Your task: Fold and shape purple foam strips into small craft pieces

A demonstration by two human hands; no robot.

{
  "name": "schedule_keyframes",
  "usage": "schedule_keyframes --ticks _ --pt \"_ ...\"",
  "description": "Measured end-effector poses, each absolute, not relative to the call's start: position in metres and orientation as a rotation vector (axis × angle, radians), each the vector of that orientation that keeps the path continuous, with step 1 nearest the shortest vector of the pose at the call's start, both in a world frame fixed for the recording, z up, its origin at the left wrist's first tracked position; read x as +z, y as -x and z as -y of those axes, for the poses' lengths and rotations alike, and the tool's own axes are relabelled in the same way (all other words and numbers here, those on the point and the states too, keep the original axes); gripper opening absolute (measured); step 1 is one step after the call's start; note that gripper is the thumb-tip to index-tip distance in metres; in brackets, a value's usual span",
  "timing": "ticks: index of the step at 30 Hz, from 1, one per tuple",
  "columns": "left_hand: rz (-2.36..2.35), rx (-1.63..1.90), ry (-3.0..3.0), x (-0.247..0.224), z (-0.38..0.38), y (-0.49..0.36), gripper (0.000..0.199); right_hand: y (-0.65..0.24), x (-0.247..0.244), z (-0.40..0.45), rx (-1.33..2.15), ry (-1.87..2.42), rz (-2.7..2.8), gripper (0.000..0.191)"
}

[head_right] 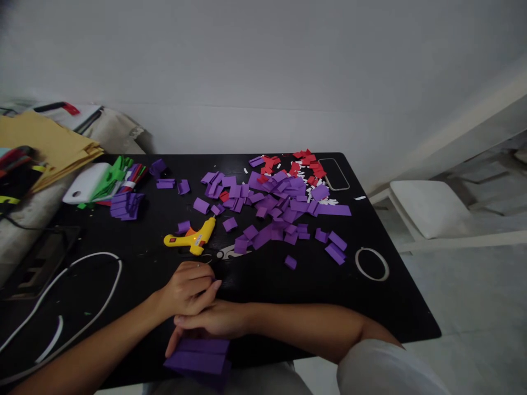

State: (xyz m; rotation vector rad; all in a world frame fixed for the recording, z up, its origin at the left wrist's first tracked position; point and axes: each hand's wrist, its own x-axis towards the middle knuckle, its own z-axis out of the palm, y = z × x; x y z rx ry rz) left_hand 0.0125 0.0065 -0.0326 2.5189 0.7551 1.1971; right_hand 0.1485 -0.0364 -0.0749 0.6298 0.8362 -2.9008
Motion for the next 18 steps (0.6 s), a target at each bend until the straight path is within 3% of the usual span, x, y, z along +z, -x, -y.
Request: schedule_keyframes --ticks 4,11,18 --pt "-0.766 1.173 -2.543 -0.032 -0.006 -0.013 0.041 -0.150 -0.071 0.034 -2.887 -0.652 -0.859 0.046" --pt "-0.817 1.199 -2.607 -0.033 -0.006 -0.014 0.043 -0.156 -0.053 0.028 -2.932 -0.658 -0.996 0.017" --pt "-0.818 1.205 -2.653 -0.034 -0.004 -0.014 0.044 -0.154 -0.049 0.031 -2.903 -0.650 -1.105 0.028"
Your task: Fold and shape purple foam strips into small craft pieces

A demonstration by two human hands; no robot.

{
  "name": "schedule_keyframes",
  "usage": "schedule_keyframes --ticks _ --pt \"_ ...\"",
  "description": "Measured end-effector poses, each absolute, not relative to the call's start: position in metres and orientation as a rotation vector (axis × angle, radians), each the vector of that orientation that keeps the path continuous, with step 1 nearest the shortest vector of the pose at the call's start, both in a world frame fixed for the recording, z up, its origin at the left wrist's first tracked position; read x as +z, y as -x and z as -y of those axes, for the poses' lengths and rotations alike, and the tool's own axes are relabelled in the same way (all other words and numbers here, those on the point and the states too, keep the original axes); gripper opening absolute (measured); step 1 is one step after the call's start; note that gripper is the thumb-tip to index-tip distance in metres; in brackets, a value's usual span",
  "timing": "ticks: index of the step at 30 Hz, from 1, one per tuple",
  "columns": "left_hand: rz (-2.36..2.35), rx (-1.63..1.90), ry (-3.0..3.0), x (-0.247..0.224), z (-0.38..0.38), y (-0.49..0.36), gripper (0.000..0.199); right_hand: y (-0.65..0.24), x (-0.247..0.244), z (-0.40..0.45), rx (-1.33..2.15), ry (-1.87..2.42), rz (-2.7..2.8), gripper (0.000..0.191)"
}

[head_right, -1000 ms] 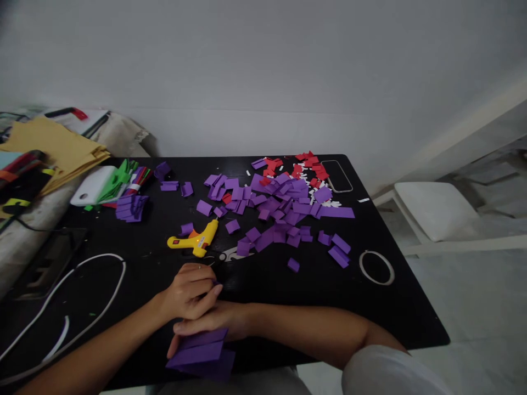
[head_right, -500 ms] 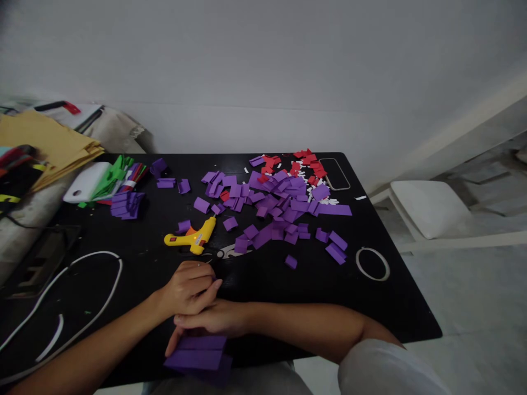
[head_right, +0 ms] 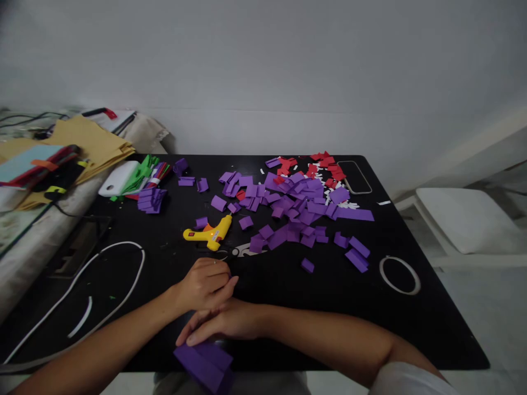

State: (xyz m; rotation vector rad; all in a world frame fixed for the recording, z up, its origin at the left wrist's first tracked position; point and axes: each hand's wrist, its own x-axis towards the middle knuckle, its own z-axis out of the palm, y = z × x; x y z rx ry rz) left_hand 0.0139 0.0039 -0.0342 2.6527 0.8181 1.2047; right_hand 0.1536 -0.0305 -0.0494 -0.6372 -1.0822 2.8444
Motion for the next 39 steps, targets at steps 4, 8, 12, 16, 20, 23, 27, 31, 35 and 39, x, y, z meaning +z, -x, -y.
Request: schedule_keyframes --ticks 4,8,12,16,20,23,27,31,35,39 --pt "-0.821 1.196 -2.693 -0.0331 -0.0025 -0.0138 0.045 -0.1528 -0.0486 0.0316 2.838 0.652 1.059 0.032" --pt "-0.827 1.210 -2.704 -0.0309 -0.0030 -0.0140 0.047 -0.1529 -0.0463 0.0313 2.844 0.682 1.033 0.033" --pt "-0.808 1.238 -2.716 -0.0294 -0.0049 -0.0144 0.047 -0.1530 -0.0457 0.0312 2.833 0.694 0.991 0.037" --pt "-0.823 1.255 -2.745 -0.0288 -0.0066 -0.0143 0.048 -0.1544 -0.0451 0.0309 2.818 0.673 0.952 0.037" --pt "-0.835 1.261 -2.749 -0.0286 -0.0084 -0.0136 0.048 -0.1550 -0.0464 0.0302 2.828 0.655 0.920 0.038" --pt "-0.851 1.275 -2.733 -0.0287 -0.0097 -0.0130 0.048 -0.1539 -0.0483 0.0302 2.800 0.640 0.920 0.040" --pt "-0.848 1.277 -2.727 -0.0281 -0.0104 -0.0122 0.047 -0.1532 -0.0484 0.0298 2.768 0.638 0.945 0.040" --pt "-0.839 1.283 -2.731 -0.0262 -0.0102 -0.0118 0.046 -0.1544 -0.0487 0.0287 2.775 0.620 0.957 0.040" --pt "-0.835 1.286 -2.722 -0.0262 -0.0086 -0.0127 0.047 -0.1553 -0.0516 0.0285 2.790 0.600 0.957 0.040" --pt "-0.845 1.291 -2.716 -0.0276 -0.0073 -0.0118 0.047 -0.1550 -0.0537 0.0290 2.814 0.602 0.955 0.039"
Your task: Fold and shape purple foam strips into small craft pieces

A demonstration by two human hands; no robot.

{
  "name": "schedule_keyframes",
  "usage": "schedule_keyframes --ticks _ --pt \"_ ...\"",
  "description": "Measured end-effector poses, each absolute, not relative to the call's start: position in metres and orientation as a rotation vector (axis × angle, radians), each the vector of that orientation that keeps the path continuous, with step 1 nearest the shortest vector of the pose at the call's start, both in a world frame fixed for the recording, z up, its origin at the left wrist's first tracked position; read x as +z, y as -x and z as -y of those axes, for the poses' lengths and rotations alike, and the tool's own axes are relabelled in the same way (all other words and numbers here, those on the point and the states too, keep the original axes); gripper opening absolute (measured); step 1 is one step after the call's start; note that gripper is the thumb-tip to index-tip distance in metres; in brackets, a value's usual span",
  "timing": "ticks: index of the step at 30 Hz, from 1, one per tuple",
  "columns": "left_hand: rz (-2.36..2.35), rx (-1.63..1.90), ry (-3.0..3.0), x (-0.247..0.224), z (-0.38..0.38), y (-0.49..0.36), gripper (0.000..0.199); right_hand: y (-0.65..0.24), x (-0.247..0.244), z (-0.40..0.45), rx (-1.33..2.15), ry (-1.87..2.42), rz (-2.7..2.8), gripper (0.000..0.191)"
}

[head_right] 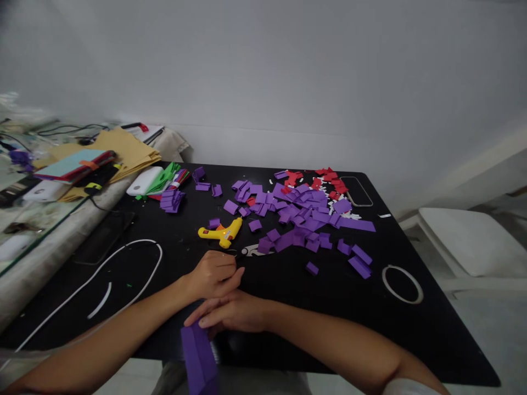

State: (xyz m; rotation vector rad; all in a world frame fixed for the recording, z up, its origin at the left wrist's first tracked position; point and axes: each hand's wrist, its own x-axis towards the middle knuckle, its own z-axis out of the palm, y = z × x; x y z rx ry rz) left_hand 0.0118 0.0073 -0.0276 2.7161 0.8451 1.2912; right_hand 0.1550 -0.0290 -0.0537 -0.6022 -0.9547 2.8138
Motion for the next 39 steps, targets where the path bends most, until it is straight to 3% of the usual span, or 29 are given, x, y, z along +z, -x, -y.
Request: schedule_keyframes --ticks 3,6,12,22,32,39 --pt "-0.892 1.323 -2.712 -0.025 -0.011 -0.004 0.038 -0.154 -0.054 0.029 2.831 0.619 0.959 0.039" --pt "-1.107 1.327 -2.647 -0.020 -0.023 0.010 0.013 -0.153 -0.053 0.028 2.842 0.621 0.965 0.040" --pt "-1.482 1.048 -2.475 -0.024 -0.047 0.027 0.029 -0.152 -0.051 0.027 2.882 0.605 0.958 0.045" --pt "-1.305 1.235 -2.529 -0.028 -0.039 0.019 0.015 -0.150 -0.050 0.028 2.857 0.598 0.960 0.042" --pt "-1.144 1.262 -2.107 -0.006 0.002 -0.004 0.016 -0.210 -0.035 0.016 2.202 0.896 1.282 0.031" --pt "-1.260 1.195 -1.700 -0.022 0.013 -0.012 0.012 -0.231 -0.039 0.007 1.767 1.006 1.341 0.026"
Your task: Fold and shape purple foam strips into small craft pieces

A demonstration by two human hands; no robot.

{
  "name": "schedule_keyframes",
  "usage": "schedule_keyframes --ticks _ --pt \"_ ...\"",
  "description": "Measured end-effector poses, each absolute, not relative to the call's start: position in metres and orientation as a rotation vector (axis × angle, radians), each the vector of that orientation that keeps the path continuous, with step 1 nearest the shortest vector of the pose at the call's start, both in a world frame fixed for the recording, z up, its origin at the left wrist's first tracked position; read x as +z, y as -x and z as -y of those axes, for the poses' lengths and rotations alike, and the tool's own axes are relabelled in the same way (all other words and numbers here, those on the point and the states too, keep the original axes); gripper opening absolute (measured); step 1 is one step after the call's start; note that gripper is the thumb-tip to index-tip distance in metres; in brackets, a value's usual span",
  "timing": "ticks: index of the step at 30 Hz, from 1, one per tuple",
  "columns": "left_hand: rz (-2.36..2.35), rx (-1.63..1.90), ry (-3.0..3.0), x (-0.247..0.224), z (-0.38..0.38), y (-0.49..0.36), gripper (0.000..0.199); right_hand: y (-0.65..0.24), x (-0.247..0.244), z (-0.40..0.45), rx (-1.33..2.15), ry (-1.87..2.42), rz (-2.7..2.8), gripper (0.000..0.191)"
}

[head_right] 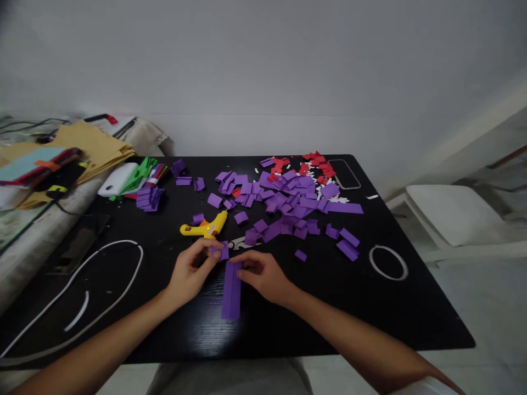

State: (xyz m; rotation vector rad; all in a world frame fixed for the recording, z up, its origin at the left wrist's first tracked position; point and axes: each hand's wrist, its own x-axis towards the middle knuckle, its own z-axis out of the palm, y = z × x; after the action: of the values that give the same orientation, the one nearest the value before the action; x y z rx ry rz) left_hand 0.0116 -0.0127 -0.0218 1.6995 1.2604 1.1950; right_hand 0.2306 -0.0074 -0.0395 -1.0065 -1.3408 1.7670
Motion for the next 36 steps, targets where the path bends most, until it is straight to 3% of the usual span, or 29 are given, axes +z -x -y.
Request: schedule_keyframes --ticks 7,14,26,36 --pt "-1.187 1.188 -1.576 -0.030 0.016 -0.016 0.025 -0.227 -0.044 0.006 1.701 1.078 1.230 0.034" --pt "-1.155 1.124 -1.698 -0.029 0.016 -0.014 0.013 -0.229 -0.048 0.005 1.723 1.081 1.182 0.038" --pt "-1.280 0.997 -1.633 -0.032 0.017 -0.010 0.020 -0.231 -0.044 0.004 1.762 1.066 1.167 0.035" --pt "-1.146 0.951 -1.189 -0.021 0.015 -0.014 0.033 -0.232 -0.044 0.003 1.809 1.041 1.101 0.034"
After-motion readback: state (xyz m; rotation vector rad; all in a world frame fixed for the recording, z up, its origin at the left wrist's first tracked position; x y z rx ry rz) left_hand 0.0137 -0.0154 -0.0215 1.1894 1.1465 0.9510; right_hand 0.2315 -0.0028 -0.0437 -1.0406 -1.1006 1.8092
